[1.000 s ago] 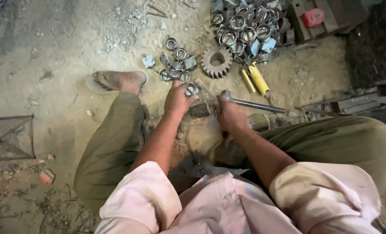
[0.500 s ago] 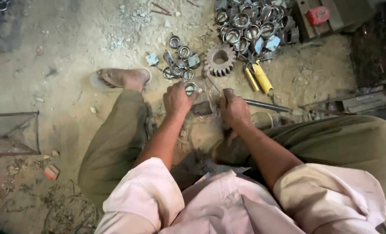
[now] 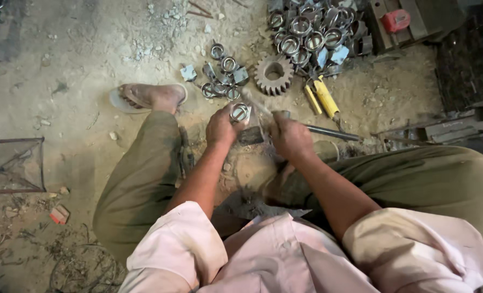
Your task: The person sits on the floor and repeatedly hammers small metal rings and square blocks using a hammer and a metal rod. They pick up parts from a pile, place them on a gear, strike them, and then set them aside.
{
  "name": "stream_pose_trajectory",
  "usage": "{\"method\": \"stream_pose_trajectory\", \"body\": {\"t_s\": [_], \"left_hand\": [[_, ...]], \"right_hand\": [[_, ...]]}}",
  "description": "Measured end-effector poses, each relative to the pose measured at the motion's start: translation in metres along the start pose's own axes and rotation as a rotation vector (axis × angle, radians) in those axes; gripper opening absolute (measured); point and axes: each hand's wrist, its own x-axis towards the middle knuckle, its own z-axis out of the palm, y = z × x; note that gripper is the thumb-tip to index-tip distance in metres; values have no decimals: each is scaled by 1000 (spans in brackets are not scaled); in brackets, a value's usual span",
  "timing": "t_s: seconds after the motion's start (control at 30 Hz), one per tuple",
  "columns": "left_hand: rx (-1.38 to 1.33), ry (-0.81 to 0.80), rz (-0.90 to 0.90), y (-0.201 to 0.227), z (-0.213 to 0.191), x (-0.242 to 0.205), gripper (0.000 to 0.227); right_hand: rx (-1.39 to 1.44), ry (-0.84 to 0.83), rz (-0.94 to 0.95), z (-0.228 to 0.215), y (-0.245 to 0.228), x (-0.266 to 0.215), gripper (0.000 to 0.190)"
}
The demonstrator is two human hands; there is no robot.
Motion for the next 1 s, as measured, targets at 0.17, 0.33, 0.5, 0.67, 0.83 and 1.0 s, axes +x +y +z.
{"method": "stream_pose_trajectory", "body": {"t_s": [0.17,0.33,0.5,0.67,0.83,1.0], "left_hand": [[131,-37,-68,12,-10,-3,61],[69,13,2,10,-9,-6,65],[63,21,16,-9,-1,-5,59],[-425,131,-95,-34,0,-15,66],[-623,109,-75,-18,-40,-64,54],[-587,-73,-89,13,-64,-76,61]], "right_hand": [[-65,-22,39,3,11,1,28],[-114,-120,83,6,7,-5,31],[-26,-95,146,11,11,-3,34],[-12,-87,-85,37,45,1,45],[25,-171,-159,76,67,8,57],[47,-100,-89,56,42,12,28]]}}
